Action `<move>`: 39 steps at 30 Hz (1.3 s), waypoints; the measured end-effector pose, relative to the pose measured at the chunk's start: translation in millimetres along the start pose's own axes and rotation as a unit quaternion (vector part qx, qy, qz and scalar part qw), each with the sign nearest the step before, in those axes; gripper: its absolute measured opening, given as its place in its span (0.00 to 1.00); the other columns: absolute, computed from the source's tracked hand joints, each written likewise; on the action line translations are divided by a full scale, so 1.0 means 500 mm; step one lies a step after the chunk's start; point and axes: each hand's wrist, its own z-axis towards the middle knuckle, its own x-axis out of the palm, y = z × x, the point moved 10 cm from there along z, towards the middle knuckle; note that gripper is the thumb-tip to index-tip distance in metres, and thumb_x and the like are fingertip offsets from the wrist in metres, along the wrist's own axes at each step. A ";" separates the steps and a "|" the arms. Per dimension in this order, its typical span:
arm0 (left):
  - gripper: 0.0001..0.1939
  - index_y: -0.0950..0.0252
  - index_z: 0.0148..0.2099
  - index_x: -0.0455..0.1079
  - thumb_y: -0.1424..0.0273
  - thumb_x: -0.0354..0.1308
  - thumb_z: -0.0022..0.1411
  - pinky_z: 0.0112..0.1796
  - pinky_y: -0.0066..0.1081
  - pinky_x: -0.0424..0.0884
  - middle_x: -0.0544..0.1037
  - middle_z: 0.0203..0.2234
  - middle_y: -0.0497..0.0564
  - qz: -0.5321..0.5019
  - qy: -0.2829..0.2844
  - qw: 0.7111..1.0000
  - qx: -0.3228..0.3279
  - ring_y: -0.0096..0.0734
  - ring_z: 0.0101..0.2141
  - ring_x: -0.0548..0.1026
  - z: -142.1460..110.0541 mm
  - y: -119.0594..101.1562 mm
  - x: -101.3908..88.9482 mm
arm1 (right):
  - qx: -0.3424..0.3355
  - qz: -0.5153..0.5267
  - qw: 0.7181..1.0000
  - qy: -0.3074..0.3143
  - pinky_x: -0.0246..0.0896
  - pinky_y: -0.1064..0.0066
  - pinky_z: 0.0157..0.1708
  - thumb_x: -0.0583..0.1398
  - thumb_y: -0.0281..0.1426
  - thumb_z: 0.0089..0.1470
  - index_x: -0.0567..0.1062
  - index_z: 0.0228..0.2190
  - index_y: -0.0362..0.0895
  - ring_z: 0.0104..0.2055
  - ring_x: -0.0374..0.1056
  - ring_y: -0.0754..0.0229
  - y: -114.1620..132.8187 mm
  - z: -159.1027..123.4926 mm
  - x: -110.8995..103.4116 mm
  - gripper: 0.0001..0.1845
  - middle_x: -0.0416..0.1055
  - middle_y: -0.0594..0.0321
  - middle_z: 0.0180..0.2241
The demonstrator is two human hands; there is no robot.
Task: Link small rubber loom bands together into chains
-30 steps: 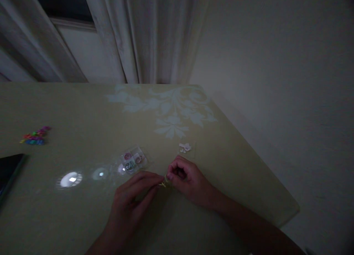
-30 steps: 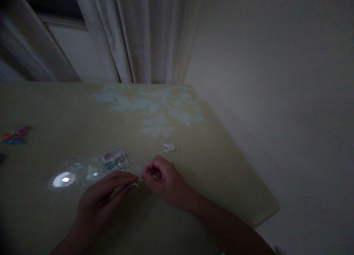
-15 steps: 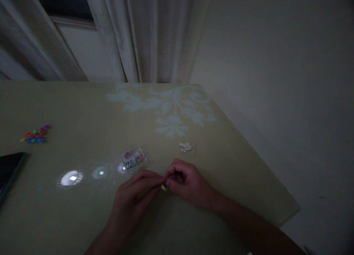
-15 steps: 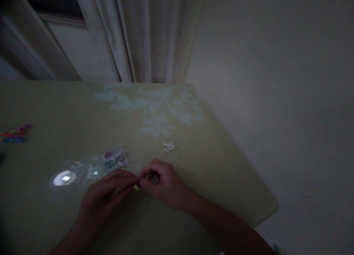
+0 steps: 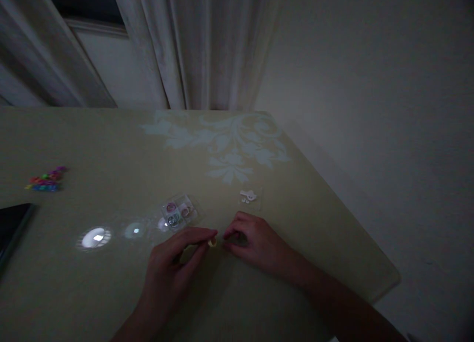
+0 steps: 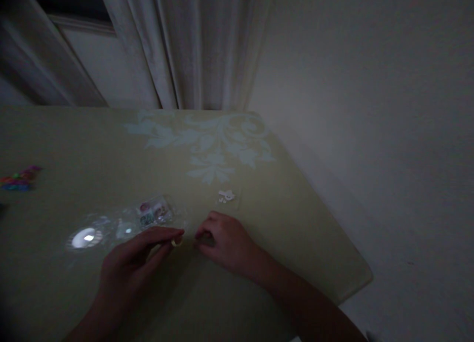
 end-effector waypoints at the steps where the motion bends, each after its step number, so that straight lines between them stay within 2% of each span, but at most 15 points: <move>1: 0.11 0.51 0.47 0.82 0.73 0.64 0.66 0.40 0.20 0.79 0.88 0.38 0.41 0.000 -0.001 1.000 0.003 0.26 0.38 0.85 0.000 0.000 0.000 | 0.002 -0.019 1.000 0.010 0.60 0.71 0.38 0.70 0.24 0.55 0.83 0.36 0.43 0.37 0.71 0.60 0.000 -0.002 0.007 0.06 0.73 0.63 0.35; 7: 0.12 0.52 0.45 0.83 0.75 0.64 0.66 0.40 0.19 0.78 0.87 0.38 0.43 0.000 0.004 0.999 0.032 0.25 0.38 0.85 0.005 -0.011 0.000 | -0.018 -0.088 0.995 0.034 0.58 0.70 0.37 0.68 0.27 0.55 0.77 0.35 0.42 0.37 0.68 0.59 0.006 -0.010 0.030 0.05 0.71 0.63 0.36; 10: 0.11 0.53 0.44 0.82 0.76 0.64 0.66 0.39 0.19 0.77 0.86 0.37 0.43 -0.017 0.017 0.998 0.050 0.25 0.38 0.84 0.008 -0.017 0.005 | -0.008 0.000 1.000 -0.006 0.59 0.71 0.37 0.66 0.25 0.56 0.75 0.35 0.43 0.37 0.67 0.60 0.005 -0.008 0.007 0.04 0.70 0.64 0.36; 13: 0.12 0.54 0.44 0.81 0.77 0.63 0.66 0.39 0.19 0.77 0.85 0.36 0.43 -0.031 0.037 0.998 0.050 0.24 0.37 0.83 0.008 -0.014 0.015 | 0.006 0.128 0.991 -0.040 0.59 0.72 0.38 0.64 0.26 0.59 0.74 0.34 0.44 0.37 0.66 0.63 0.005 -0.006 -0.013 0.02 0.69 0.66 0.34; 18: 0.15 0.52 0.50 0.80 0.78 0.62 0.68 0.40 0.20 0.76 0.84 0.38 0.44 -0.039 0.072 0.995 0.055 0.24 0.38 0.82 0.000 -0.007 0.035 | 0.040 0.273 0.961 0.000 0.58 0.74 0.33 0.63 0.31 0.62 0.75 0.35 0.43 0.33 0.63 0.65 0.003 -0.008 0.016 0.04 0.67 0.68 0.33; 21: 0.15 0.51 0.49 0.81 0.78 0.61 0.69 0.39 0.20 0.76 0.83 0.38 0.44 -0.038 0.075 0.995 0.059 0.25 0.38 0.82 -0.004 -0.009 0.036 | 0.055 0.309 0.949 0.018 0.57 0.74 0.32 0.64 0.34 0.63 0.77 0.36 0.43 0.33 0.64 0.65 -0.002 -0.007 0.028 0.06 0.69 0.67 0.33; 23: 0.13 0.52 0.48 0.81 0.77 0.61 0.68 0.40 0.21 0.76 0.83 0.38 0.45 -0.026 0.069 0.996 0.045 0.26 0.38 0.82 -0.003 -0.009 0.033 | 0.053 0.283 0.958 0.008 0.58 0.73 0.33 0.65 0.36 0.63 0.79 0.36 0.43 0.34 0.66 0.64 -0.006 -0.004 0.014 0.08 0.70 0.66 0.34; 26: 0.11 0.54 0.46 0.80 0.75 0.62 0.68 0.41 0.23 0.77 0.85 0.38 0.45 -0.016 0.046 0.999 0.019 0.28 0.39 0.83 -0.001 -0.007 0.024 | 0.038 0.154 0.987 0.000 0.59 0.72 0.37 0.68 0.31 0.60 0.81 0.35 0.43 0.37 0.69 0.62 -0.008 -0.001 -0.019 0.04 0.71 0.65 0.34; 27: 0.10 0.54 0.46 0.80 0.75 0.61 0.68 0.40 0.23 0.78 0.85 0.38 0.45 -0.016 0.040 0.999 0.011 0.28 0.38 0.84 -0.001 -0.007 0.021 | 0.033 0.099 0.994 0.007 0.59 0.72 0.37 0.69 0.28 0.58 0.82 0.35 0.44 0.37 0.69 0.62 -0.009 -0.001 -0.026 0.02 0.72 0.65 0.34; 29: 0.10 0.55 0.46 0.80 0.75 0.61 0.68 0.39 0.23 0.78 0.86 0.37 0.45 -0.015 0.035 0.999 -0.003 0.29 0.37 0.84 0.000 -0.004 0.020 | 0.032 0.005 0.999 0.035 0.58 0.71 0.37 0.70 0.25 0.54 0.82 0.34 0.44 0.36 0.69 0.62 -0.014 -0.005 -0.030 0.04 0.72 0.65 0.33; 31: 0.09 0.55 0.45 0.80 0.74 0.62 0.68 0.38 0.24 0.79 0.86 0.36 0.46 -0.012 0.034 0.999 -0.005 0.30 0.36 0.84 0.001 -0.003 0.020 | 0.041 -0.048 0.996 0.058 0.56 0.71 0.35 0.71 0.25 0.52 0.82 0.32 0.44 0.33 0.68 0.62 -0.023 -0.012 -0.026 0.05 0.72 0.66 0.32; 36: 0.10 0.55 0.45 0.81 0.75 0.64 0.67 0.40 0.25 0.79 0.86 0.36 0.47 -0.020 0.039 0.998 0.037 0.31 0.38 0.84 0.003 -0.011 0.022 | 0.030 -0.089 0.993 0.069 0.56 0.70 0.35 0.69 0.25 0.51 0.80 0.32 0.43 0.34 0.69 0.60 -0.018 -0.019 -0.013 0.05 0.73 0.64 0.33; 39: 0.14 0.52 0.48 0.82 0.77 0.62 0.68 0.40 0.23 0.78 0.86 0.38 0.46 -0.031 0.058 0.997 0.050 0.28 0.38 0.84 -0.002 -0.010 0.027 | 0.011 -0.031 0.999 0.027 0.57 0.71 0.35 0.68 0.23 0.49 0.79 0.31 0.43 0.34 0.67 0.61 0.002 -0.012 -0.021 0.06 0.71 0.66 0.32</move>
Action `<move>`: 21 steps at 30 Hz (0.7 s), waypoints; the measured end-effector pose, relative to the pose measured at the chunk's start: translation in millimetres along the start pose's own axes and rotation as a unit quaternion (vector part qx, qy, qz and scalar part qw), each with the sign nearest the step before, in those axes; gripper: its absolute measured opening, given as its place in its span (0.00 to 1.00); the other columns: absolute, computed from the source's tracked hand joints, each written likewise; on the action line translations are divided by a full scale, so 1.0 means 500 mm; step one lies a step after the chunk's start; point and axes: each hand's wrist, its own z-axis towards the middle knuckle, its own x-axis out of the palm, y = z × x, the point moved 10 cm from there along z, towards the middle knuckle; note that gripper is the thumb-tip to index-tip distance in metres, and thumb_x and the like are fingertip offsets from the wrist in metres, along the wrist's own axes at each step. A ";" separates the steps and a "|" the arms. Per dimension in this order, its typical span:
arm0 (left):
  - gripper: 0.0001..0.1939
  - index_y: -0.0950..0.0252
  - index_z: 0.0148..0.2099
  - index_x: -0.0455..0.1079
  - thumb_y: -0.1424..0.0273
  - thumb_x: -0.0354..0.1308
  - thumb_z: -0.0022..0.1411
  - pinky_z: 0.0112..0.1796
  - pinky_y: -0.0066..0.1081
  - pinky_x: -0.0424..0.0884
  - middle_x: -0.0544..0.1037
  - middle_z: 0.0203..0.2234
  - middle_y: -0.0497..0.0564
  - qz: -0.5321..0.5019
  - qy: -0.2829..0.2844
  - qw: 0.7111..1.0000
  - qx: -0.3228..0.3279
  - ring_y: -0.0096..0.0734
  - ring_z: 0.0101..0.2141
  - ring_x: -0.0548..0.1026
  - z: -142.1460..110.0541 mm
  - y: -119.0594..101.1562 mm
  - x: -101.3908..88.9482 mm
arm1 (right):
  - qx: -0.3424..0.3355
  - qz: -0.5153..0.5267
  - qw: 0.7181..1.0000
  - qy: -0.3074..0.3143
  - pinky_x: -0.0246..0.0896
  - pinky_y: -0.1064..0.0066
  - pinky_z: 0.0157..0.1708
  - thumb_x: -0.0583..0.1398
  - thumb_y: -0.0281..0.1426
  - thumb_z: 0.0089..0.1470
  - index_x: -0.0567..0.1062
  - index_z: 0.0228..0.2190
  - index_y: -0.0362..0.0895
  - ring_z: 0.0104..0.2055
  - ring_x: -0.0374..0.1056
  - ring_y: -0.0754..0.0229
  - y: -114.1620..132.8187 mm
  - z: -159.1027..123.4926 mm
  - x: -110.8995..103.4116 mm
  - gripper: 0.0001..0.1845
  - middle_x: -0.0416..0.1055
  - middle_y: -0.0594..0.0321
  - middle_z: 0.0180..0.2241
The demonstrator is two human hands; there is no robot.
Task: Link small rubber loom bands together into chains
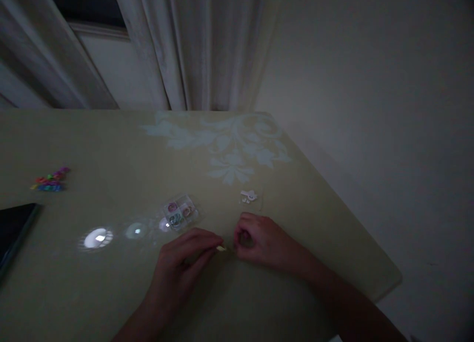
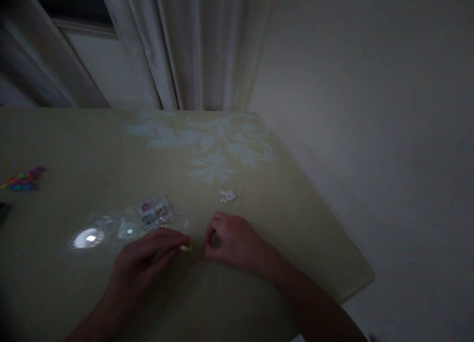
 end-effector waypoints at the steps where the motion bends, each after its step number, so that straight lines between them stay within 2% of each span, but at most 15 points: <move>1: 0.16 0.51 0.50 0.82 0.78 0.62 0.68 0.39 0.22 0.78 0.86 0.39 0.47 -0.005 0.009 1.000 0.004 0.28 0.38 0.84 -0.002 0.000 0.004 | -0.002 0.044 0.999 -0.018 0.57 0.71 0.36 0.67 0.22 0.50 0.79 0.31 0.43 0.34 0.67 0.62 0.004 0.002 -0.005 0.06 0.71 0.66 0.32; 4: 0.18 0.51 0.51 0.82 0.79 0.60 0.69 0.39 0.21 0.78 0.86 0.40 0.48 -0.016 0.025 0.999 0.013 0.27 0.39 0.85 -0.004 -0.001 0.013 | 0.010 0.191 0.980 -0.049 0.59 0.72 0.36 0.65 0.24 0.52 0.77 0.31 0.43 0.35 0.67 0.63 0.003 0.007 -0.004 0.03 0.72 0.66 0.33; 7: 0.16 0.53 0.50 0.82 0.79 0.61 0.68 0.39 0.22 0.78 0.86 0.39 0.48 -0.009 0.020 1.000 0.015 0.28 0.38 0.85 -0.003 -0.001 0.016 | 0.029 0.269 0.962 -0.033 0.58 0.73 0.32 0.64 0.28 0.53 0.77 0.32 0.43 0.33 0.66 0.63 -0.003 0.008 0.020 0.01 0.71 0.65 0.32; 10: 0.16 0.54 0.51 0.81 0.78 0.62 0.68 0.39 0.24 0.79 0.86 0.39 0.49 0.014 0.013 1.000 0.011 0.31 0.38 0.85 -0.003 0.001 0.015 | 0.047 0.293 0.955 -0.016 0.54 0.75 0.29 0.65 0.30 0.53 0.78 0.33 0.42 0.31 0.62 0.65 -0.008 0.008 0.037 0.04 0.70 0.67 0.30; 15: 0.14 0.55 0.49 0.81 0.78 0.60 0.69 0.38 0.25 0.78 0.84 0.37 0.49 0.040 0.010 0.999 0.030 0.31 0.37 0.83 0.000 -0.016 0.016 | 0.053 0.331 0.942 -0.004 0.49 0.75 0.26 0.67 0.33 0.54 0.79 0.33 0.41 0.27 0.56 0.67 -0.011 0.014 0.041 0.07 0.66 0.69 0.26; 18: 0.09 0.58 0.44 0.79 0.76 0.59 0.69 0.37 0.26 0.77 0.83 0.35 0.49 0.066 -0.009 0.998 0.019 0.31 0.36 0.82 0.015 -0.025 0.007 | 0.052 0.361 0.931 0.003 0.52 0.74 0.28 0.68 0.39 0.56 0.80 0.34 0.41 0.28 0.59 0.66 -0.013 0.020 0.040 0.13 0.67 0.68 0.26; 21: 0.06 0.60 0.40 0.77 0.70 0.58 0.70 0.36 0.28 0.77 0.82 0.33 0.50 0.105 -0.031 0.994 0.003 0.33 0.35 0.81 0.043 -0.022 -0.026 | 0.039 0.322 0.945 -0.049 0.57 0.72 0.30 0.67 0.41 0.58 0.82 0.36 0.42 0.31 0.64 0.63 -0.022 0.025 0.011 0.14 0.71 0.65 0.29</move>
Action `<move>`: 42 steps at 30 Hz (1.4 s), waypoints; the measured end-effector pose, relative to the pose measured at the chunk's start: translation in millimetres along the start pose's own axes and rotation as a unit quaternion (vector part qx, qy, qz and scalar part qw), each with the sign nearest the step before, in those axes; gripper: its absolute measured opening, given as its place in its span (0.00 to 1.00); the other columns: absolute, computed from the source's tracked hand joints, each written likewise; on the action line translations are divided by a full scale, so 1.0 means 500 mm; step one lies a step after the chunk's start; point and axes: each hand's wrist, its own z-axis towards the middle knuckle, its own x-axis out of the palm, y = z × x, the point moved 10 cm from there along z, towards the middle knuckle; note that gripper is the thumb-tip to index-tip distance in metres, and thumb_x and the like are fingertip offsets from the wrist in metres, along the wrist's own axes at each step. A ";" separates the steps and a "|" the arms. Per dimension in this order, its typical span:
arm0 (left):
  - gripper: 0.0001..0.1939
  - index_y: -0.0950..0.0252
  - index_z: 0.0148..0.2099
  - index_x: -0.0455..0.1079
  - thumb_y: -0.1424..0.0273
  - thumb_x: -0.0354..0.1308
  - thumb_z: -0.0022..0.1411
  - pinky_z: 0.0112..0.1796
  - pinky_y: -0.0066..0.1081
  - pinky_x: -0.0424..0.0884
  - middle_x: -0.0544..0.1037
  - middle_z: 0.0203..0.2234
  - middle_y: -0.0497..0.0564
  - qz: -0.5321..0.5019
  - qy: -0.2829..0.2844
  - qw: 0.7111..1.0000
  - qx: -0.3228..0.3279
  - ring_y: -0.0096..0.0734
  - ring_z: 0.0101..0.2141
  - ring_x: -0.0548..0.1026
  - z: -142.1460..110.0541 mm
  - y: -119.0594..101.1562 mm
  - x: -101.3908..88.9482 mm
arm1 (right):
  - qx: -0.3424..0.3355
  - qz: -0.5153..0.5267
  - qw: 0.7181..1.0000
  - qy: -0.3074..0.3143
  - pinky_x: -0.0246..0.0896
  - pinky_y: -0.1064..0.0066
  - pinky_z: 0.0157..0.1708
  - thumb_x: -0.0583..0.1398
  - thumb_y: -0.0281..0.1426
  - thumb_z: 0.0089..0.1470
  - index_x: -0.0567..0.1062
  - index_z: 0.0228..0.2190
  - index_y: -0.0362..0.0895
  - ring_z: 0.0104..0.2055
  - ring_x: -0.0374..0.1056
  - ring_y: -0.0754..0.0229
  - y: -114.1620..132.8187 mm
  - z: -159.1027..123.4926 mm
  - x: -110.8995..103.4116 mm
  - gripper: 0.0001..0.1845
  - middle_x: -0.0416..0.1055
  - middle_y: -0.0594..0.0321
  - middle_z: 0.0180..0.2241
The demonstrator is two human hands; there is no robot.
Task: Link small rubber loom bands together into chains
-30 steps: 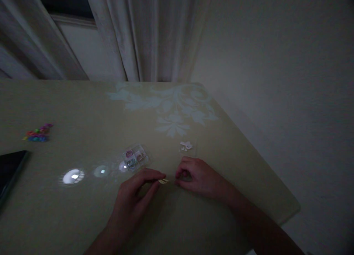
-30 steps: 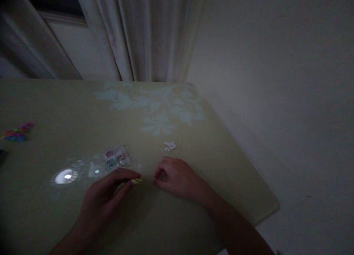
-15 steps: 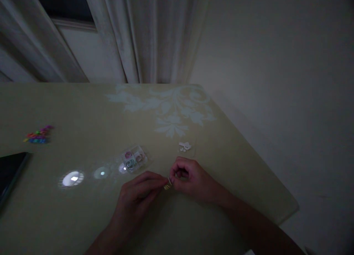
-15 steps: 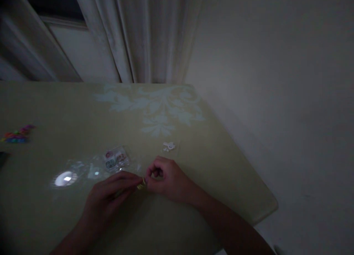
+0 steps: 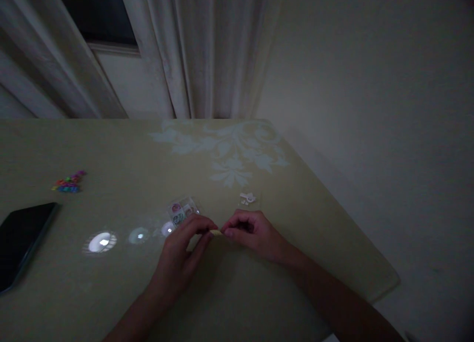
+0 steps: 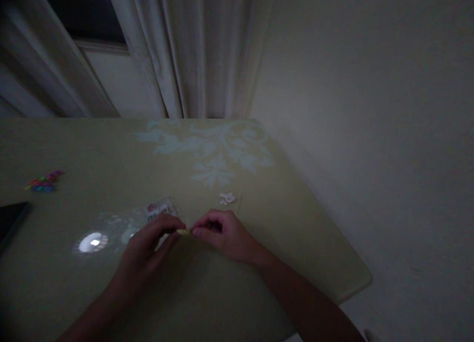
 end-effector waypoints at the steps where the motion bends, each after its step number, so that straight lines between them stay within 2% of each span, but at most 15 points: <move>1: 0.07 0.60 0.40 0.77 0.68 0.58 0.70 0.36 0.30 0.77 0.82 0.34 0.51 0.029 -0.007 1.000 -0.010 0.35 0.35 0.81 0.013 0.010 -0.015 | -0.023 -0.037 0.999 -0.032 0.58 0.71 0.31 0.67 0.39 0.59 0.82 0.36 0.43 0.32 0.64 0.62 0.009 0.002 -0.017 0.12 0.72 0.64 0.31; 4: 0.12 0.60 0.42 0.78 0.61 0.55 0.70 0.36 0.32 0.77 0.83 0.37 0.53 0.163 0.007 0.986 -0.045 0.36 0.35 0.82 0.051 0.058 -0.056 | -0.099 -0.172 0.972 -0.122 0.62 0.70 0.36 0.65 0.34 0.62 0.82 0.39 0.44 0.34 0.65 0.61 0.040 0.000 -0.067 0.07 0.71 0.62 0.35; 6: 0.14 0.61 0.42 0.79 0.62 0.53 0.70 0.37 0.35 0.77 0.83 0.39 0.55 0.211 0.005 0.976 -0.055 0.39 0.35 0.82 0.072 0.086 -0.082 | -0.126 -0.239 0.951 -0.148 0.64 0.68 0.40 0.66 0.31 0.62 0.81 0.41 0.45 0.38 0.67 0.60 0.047 0.001 -0.086 0.06 0.71 0.61 0.38; 11: 0.17 0.62 0.40 0.82 0.67 0.51 0.69 0.40 0.42 0.76 0.84 0.39 0.59 0.281 0.049 0.957 -0.050 0.48 0.38 0.83 0.094 0.125 -0.076 | -0.139 -0.329 0.918 -0.172 0.66 0.61 0.51 0.67 0.29 0.62 0.79 0.44 0.44 0.47 0.70 0.54 0.039 0.010 -0.111 0.08 0.72 0.57 0.44; 14: 0.19 0.62 0.49 0.82 0.67 0.49 0.71 0.39 0.43 0.77 0.85 0.43 0.61 0.303 0.053 0.950 -0.054 0.50 0.38 0.84 0.086 0.132 -0.067 | -0.132 -0.368 0.904 -0.175 0.64 0.56 0.56 0.68 0.31 0.61 0.78 0.45 0.45 0.52 0.69 0.51 0.035 0.013 -0.118 0.11 0.72 0.55 0.46; 17: 0.21 0.61 0.59 0.77 0.66 0.47 0.74 0.44 0.45 0.78 0.84 0.50 0.62 0.315 0.041 0.946 -0.059 0.52 0.44 0.84 0.070 0.139 -0.074 | -0.120 -0.399 0.895 -0.163 0.61 0.52 0.60 0.71 0.34 0.57 0.77 0.48 0.45 0.57 0.67 0.47 0.027 0.015 -0.124 0.19 0.72 0.52 0.52; 21: 0.26 0.65 0.63 0.73 0.55 0.54 0.71 0.55 0.55 0.73 0.80 0.57 0.65 0.318 0.027 0.946 -0.062 0.59 0.55 0.78 0.041 0.158 -0.099 | -0.081 -0.444 0.881 -0.142 0.54 0.47 0.64 0.73 0.37 0.52 0.73 0.55 0.46 0.67 0.60 0.41 0.003 0.021 -0.143 0.32 0.65 0.46 0.64; 23: 0.34 0.67 0.64 0.72 0.50 0.60 0.64 0.56 0.58 0.72 0.79 0.57 0.67 0.306 0.038 0.949 -0.066 0.63 0.56 0.76 0.023 0.171 -0.102 | -0.067 -0.456 0.878 -0.126 0.54 0.47 0.63 0.72 0.36 0.52 0.73 0.55 0.45 0.65 0.62 0.42 -0.006 0.026 -0.150 0.31 0.67 0.47 0.62; 25: 0.36 0.67 0.64 0.71 0.50 0.64 0.61 0.55 0.57 0.74 0.79 0.56 0.66 0.273 0.054 0.958 -0.070 0.62 0.55 0.77 0.005 0.178 -0.089 | -0.068 -0.456 0.879 -0.117 0.57 0.50 0.61 0.71 0.33 0.52 0.74 0.53 0.44 0.59 0.67 0.44 -0.004 0.029 -0.150 0.27 0.72 0.49 0.56; 27: 0.35 0.64 0.66 0.69 0.54 0.65 0.61 0.55 0.54 0.75 0.79 0.55 0.64 0.221 0.072 0.970 -0.066 0.58 0.55 0.77 -0.012 0.171 -0.062 | -0.089 -0.440 0.887 -0.111 0.59 0.52 0.59 0.70 0.30 0.51 0.75 0.49 0.43 0.55 0.69 0.46 0.009 0.028 -0.139 0.24 0.75 0.51 0.51; 30: 0.37 0.58 0.69 0.65 0.60 0.69 0.61 0.54 0.48 0.77 0.79 0.56 0.60 0.135 0.108 0.984 -0.035 0.52 0.55 0.78 -0.034 0.138 -0.001 | -0.145 -0.356 0.920 -0.075 0.60 0.56 0.60 0.72 0.29 0.49 0.75 0.50 0.44 0.57 0.69 0.49 0.037 0.018 -0.086 0.26 0.74 0.52 0.52; 32: 0.41 0.54 0.71 0.62 0.65 0.72 0.58 0.54 0.47 0.78 0.79 0.58 0.58 0.089 0.117 0.989 -0.016 0.51 0.55 0.79 -0.045 0.114 0.029 | -0.182 -0.291 0.939 -0.012 0.60 0.58 0.62 0.73 0.32 0.49 0.75 0.52 0.46 0.60 0.67 0.51 0.053 0.006 -0.030 0.28 0.73 0.54 0.56; 35: 0.42 0.51 0.70 0.61 0.68 0.73 0.58 0.55 0.46 0.78 0.75 0.62 0.58 0.068 0.109 0.992 -0.019 0.49 0.58 0.78 -0.052 0.096 0.045 | -0.189 -0.267 0.943 0.068 0.57 0.58 0.65 0.74 0.35 0.51 0.77 0.53 0.48 0.64 0.65 0.51 0.062 -0.010 0.034 0.28 0.70 0.55 0.61; 39: 0.25 0.52 0.64 0.71 0.64 0.67 0.66 0.54 0.45 0.79 0.74 0.64 0.58 0.089 0.144 0.986 0.006 0.49 0.58 0.79 -0.056 0.078 0.050 | -0.151 -0.260 0.948 0.102 0.56 0.58 0.66 0.72 0.36 0.57 0.79 0.53 0.51 0.65 0.64 0.52 0.054 -0.012 0.045 0.23 0.69 0.56 0.64; 42: 0.25 0.52 0.67 0.70 0.63 0.63 0.70 0.56 0.44 0.78 0.70 0.69 0.57 0.102 0.177 0.978 0.031 0.49 0.59 0.78 -0.062 0.073 0.051 | -0.148 -0.248 0.952 0.104 0.56 0.55 0.67 0.73 0.38 0.58 0.79 0.54 0.52 0.66 0.63 0.51 0.047 -0.010 0.035 0.24 0.68 0.57 0.65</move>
